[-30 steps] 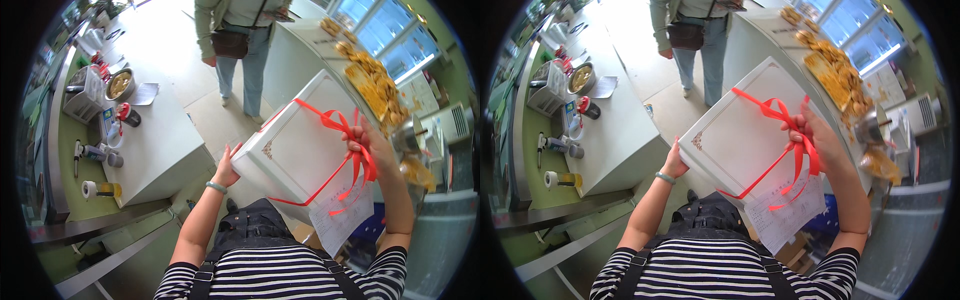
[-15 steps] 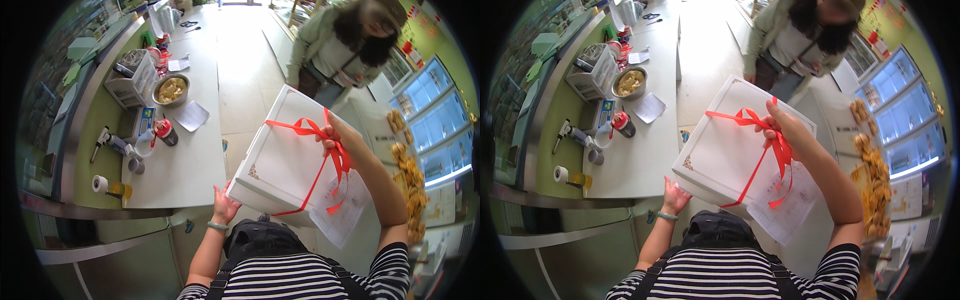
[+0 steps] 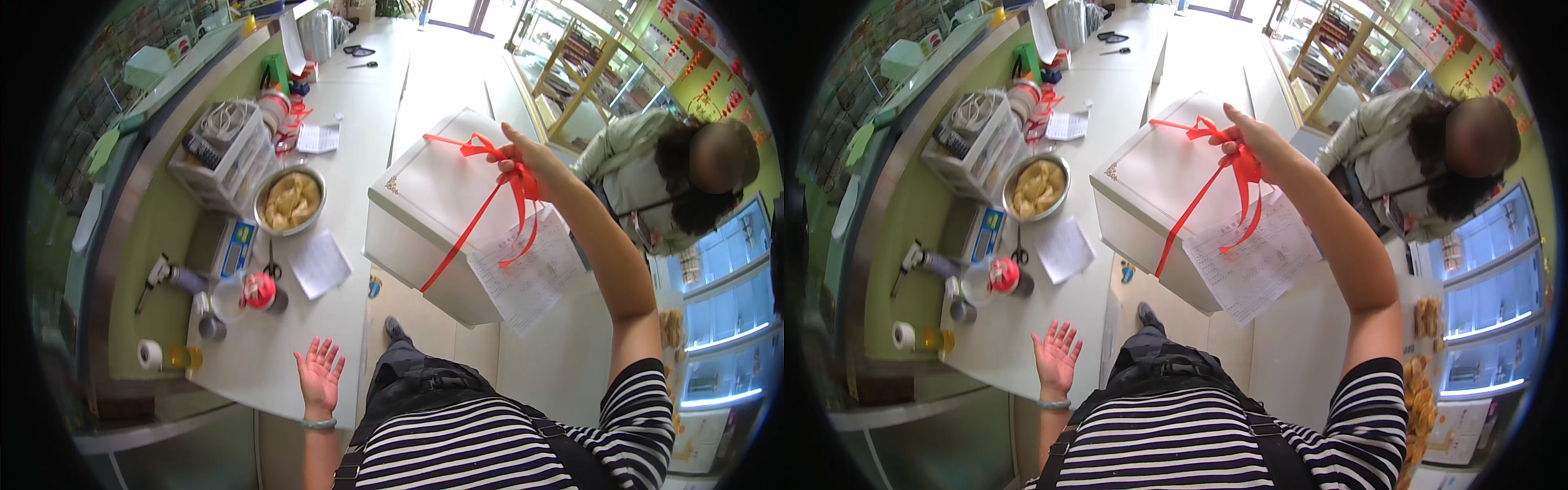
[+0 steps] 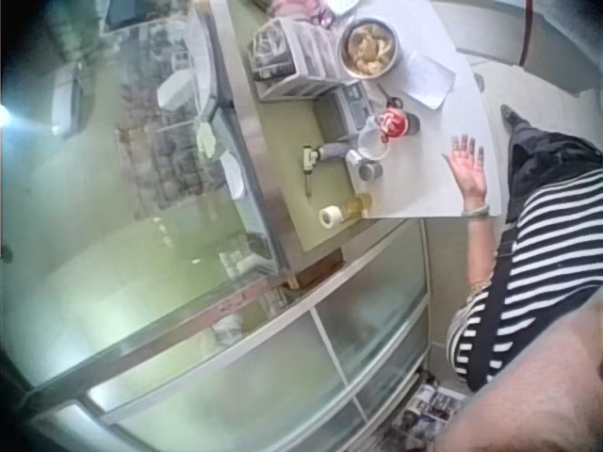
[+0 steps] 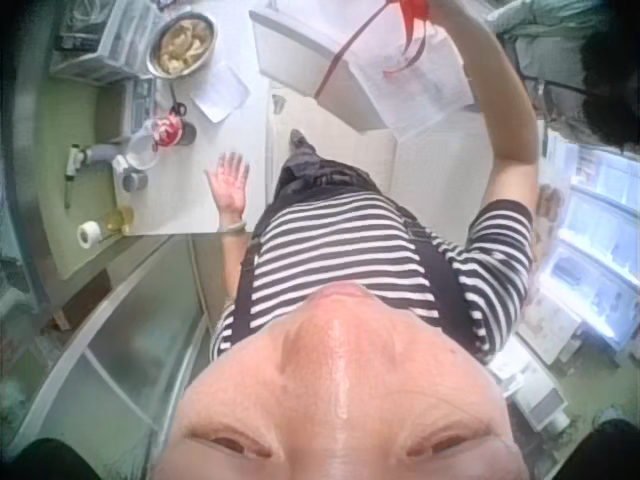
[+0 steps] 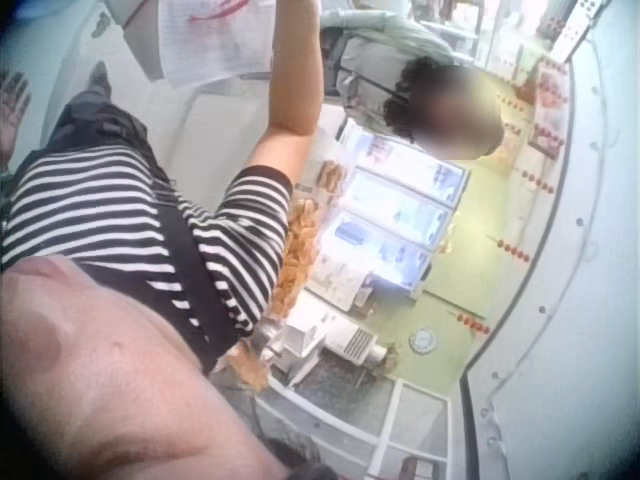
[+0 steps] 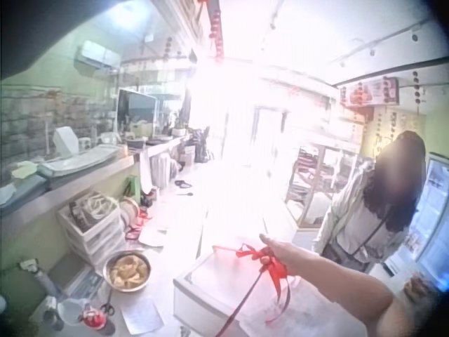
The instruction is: The person assembles small buns by hand, filling them with shredded orange filling and placing them into a clear plastic container. They repeatedly pick buns, add filling, and stack them. The person also moves a tray and handles a gift box.
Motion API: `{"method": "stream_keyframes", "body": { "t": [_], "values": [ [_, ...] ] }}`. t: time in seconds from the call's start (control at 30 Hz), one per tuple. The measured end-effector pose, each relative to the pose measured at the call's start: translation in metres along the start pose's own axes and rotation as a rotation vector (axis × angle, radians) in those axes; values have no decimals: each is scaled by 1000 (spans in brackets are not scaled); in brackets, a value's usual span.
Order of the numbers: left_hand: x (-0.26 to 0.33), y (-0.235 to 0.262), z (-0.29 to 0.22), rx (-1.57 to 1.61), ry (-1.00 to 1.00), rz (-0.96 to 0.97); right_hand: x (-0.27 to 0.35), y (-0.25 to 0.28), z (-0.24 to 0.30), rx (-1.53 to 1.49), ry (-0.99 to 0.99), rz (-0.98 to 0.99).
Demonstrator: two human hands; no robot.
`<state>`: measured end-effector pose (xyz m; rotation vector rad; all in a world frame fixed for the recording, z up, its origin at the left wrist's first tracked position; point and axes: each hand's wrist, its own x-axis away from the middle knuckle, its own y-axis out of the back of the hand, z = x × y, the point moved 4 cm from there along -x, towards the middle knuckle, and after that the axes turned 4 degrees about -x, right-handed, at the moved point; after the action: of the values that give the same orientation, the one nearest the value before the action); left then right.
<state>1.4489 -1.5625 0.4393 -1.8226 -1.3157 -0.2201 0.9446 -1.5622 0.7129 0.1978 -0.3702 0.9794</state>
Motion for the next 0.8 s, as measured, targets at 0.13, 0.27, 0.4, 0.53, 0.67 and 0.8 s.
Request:
{"method": "stream_keyframes", "body": {
  "t": [0.13, 0.27, 0.4, 0.53, 0.67, 0.8],
  "values": [
    [-70, -61, -29, -9, 10, 39, -132, -2, 46, 35, -27, 51],
    [-115, -101, -51, -12, -15, 58, -255, 0, 74, 126, -34, 9],
    [-168, -112, -68, -20, -75, -51, -382, -3, 93, 186, -67, 3],
    [-211, -127, -76, -5, -146, -182, -498, -17, 101, 236, -90, 89],
    [-262, -170, -87, 35, -168, -249, -594, -25, 125, 241, -71, 118],
    [-303, -218, -92, 38, -190, -210, -668, -44, 146, 270, -125, 193]
  ]
}}
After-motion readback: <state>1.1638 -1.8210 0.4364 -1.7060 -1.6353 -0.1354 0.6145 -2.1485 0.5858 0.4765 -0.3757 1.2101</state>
